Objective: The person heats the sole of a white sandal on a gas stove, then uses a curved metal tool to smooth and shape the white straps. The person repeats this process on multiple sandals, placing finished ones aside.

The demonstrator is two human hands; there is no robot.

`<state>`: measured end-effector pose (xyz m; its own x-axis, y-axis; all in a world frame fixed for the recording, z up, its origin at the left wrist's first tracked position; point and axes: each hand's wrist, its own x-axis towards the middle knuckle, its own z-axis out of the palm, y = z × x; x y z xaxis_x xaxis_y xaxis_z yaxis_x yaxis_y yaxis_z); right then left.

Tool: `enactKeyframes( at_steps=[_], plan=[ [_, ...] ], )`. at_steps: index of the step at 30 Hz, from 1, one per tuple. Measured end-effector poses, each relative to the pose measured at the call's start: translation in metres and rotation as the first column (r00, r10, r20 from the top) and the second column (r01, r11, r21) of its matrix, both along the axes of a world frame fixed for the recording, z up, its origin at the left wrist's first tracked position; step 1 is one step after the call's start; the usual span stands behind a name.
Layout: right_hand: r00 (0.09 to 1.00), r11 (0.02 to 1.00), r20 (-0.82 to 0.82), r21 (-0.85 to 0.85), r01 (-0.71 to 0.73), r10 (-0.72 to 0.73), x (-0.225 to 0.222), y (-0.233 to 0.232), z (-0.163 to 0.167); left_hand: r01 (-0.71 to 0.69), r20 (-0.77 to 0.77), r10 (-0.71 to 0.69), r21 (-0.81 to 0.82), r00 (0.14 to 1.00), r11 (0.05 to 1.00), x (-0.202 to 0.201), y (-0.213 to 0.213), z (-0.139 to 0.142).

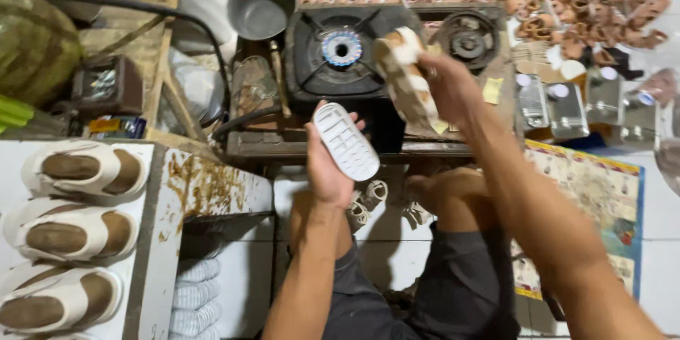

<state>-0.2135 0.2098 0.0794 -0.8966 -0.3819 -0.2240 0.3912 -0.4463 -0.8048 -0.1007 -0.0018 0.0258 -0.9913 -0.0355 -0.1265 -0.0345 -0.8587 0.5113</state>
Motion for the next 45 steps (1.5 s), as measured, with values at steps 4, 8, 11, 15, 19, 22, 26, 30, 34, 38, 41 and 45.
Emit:
enactKeyframes(
  at_steps=[4, 8, 11, 15, 19, 22, 26, 30, 34, 38, 41, 45],
  plan=[
    [0.965, 0.892, 0.207, -0.388, 0.233, -0.162, 0.133, 0.019, -0.013, 0.098, -0.08, -0.099, -0.016, 0.992, 0.995, 0.032, 0.01, 0.02],
    [0.948, 0.907, 0.169, -0.288, 0.308, -0.269, 0.215, 0.011, -0.002, 0.187, -0.072, -0.187, -0.01, 0.98, 0.982, 0.082, 0.027, 0.038],
    [0.933, 0.937, -0.135, 0.065, 0.344, -0.333, 0.255, -0.001, 0.013, 0.192, -0.132, -0.204, -0.096, 0.97, 0.977, 0.116, 0.033, 0.047],
    [0.796, 0.723, -0.521, 0.416, 0.552, -0.308, 0.296, -0.025, 0.019, 0.175, -0.161, -0.205, -0.179, 0.965, 0.968, 0.149, 0.037, 0.058],
    [0.688, 0.755, -0.696, 0.335, 0.564, -0.204, 0.31, -0.035, 0.015, 0.176, -0.212, -0.217, -0.197, 0.953, 0.964, 0.165, 0.036, 0.064],
    [0.733, 0.798, -0.642, 0.312, 0.515, -0.223, 0.314, -0.037, 0.013, 0.16, -0.227, -0.217, -0.247, 0.949, 0.956, 0.172, 0.034, 0.064],
    [0.722, 0.755, -0.662, 0.365, 0.544, -0.2, 0.32, -0.039, 0.009, 0.152, -0.185, -0.198, -0.237, 0.963, 0.96, 0.181, 0.032, 0.058],
    [0.736, 0.757, -0.648, 0.376, 0.534, -0.197, 0.326, -0.04, 0.004, 0.138, -0.146, -0.175, -0.233, 0.974, 0.963, 0.189, 0.035, 0.052],
    [0.739, 0.764, -0.645, 0.373, 0.527, -0.194, 0.331, -0.039, 0.003, 0.077, -0.15, -0.122, -0.273, 0.981, 0.959, 0.196, 0.039, 0.048],
    [0.679, 0.689, -0.725, 0.432, 0.582, -0.119, 0.34, -0.039, 0.008, 0.044, -0.214, -0.111, -0.295, 0.971, 0.954, 0.206, 0.042, 0.048],
    [0.641, 0.678, -0.76, 0.416, 0.606, -0.106, 0.348, -0.039, 0.013, 0.048, -0.256, -0.118, -0.266, 0.959, 0.963, 0.216, 0.042, 0.049],
    [0.588, 0.685, -0.804, 0.379, 0.623, -0.09, 0.357, -0.038, 0.016, 0.039, -0.305, -0.137, -0.306, 0.942, 0.951, 0.226, 0.039, 0.049]
  ],
)
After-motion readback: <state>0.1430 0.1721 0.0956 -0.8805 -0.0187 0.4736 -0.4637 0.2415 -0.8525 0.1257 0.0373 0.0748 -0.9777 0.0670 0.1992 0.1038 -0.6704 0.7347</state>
